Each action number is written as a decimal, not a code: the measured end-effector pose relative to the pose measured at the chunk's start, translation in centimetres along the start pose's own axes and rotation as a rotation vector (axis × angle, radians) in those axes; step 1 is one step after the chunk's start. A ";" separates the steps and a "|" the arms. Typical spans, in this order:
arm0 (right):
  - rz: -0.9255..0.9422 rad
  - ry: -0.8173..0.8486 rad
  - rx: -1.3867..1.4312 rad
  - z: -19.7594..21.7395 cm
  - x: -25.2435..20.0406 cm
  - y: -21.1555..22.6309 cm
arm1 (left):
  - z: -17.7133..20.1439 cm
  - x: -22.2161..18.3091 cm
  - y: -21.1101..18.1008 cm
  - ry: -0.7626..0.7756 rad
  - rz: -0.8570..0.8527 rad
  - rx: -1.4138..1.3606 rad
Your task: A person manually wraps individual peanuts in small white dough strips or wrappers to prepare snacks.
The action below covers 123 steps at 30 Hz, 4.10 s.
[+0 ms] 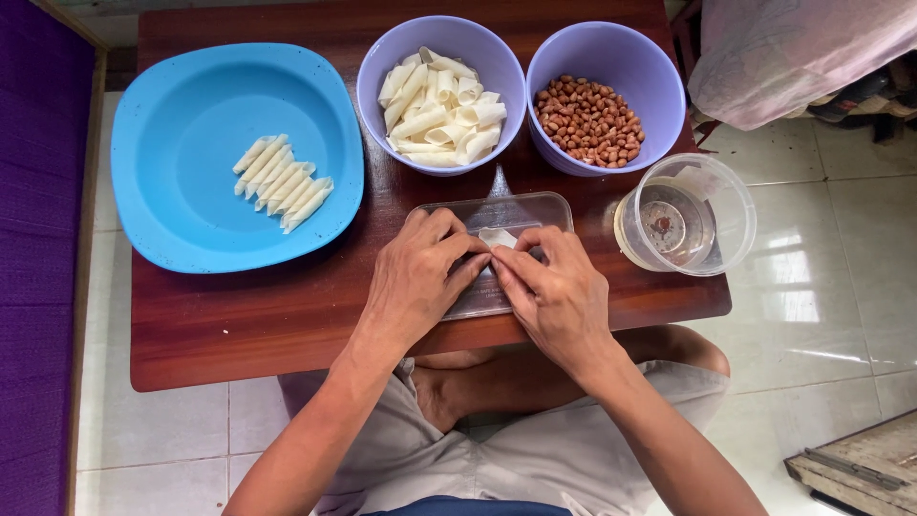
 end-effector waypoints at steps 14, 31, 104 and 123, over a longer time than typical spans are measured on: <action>0.162 0.093 -0.197 -0.5 0.2 1.4 | 0.2 0.3 0.4 0.015 0.042 -0.067; 0.163 0.097 -0.191 -1.1 0.7 0.2 | -0.3 0.4 0.7 -0.016 0.062 -0.008; -0.214 -0.053 0.881 -0.3 1.3 -0.8 | 0.8 -0.6 0.9 -0.258 0.243 -0.805; -0.157 -0.095 0.871 0.6 1.8 -0.2 | 0.7 -0.6 0.7 -0.295 0.195 -0.695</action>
Point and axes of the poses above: each hand's wrist, its own x-axis towards the middle knuckle, its own z-axis out of the back of the hand, y = z × x, the point moved 10 cm from there along x, towards the middle knuckle, and after that the axes turned 12 degrees about x, right-handed, at the moved point
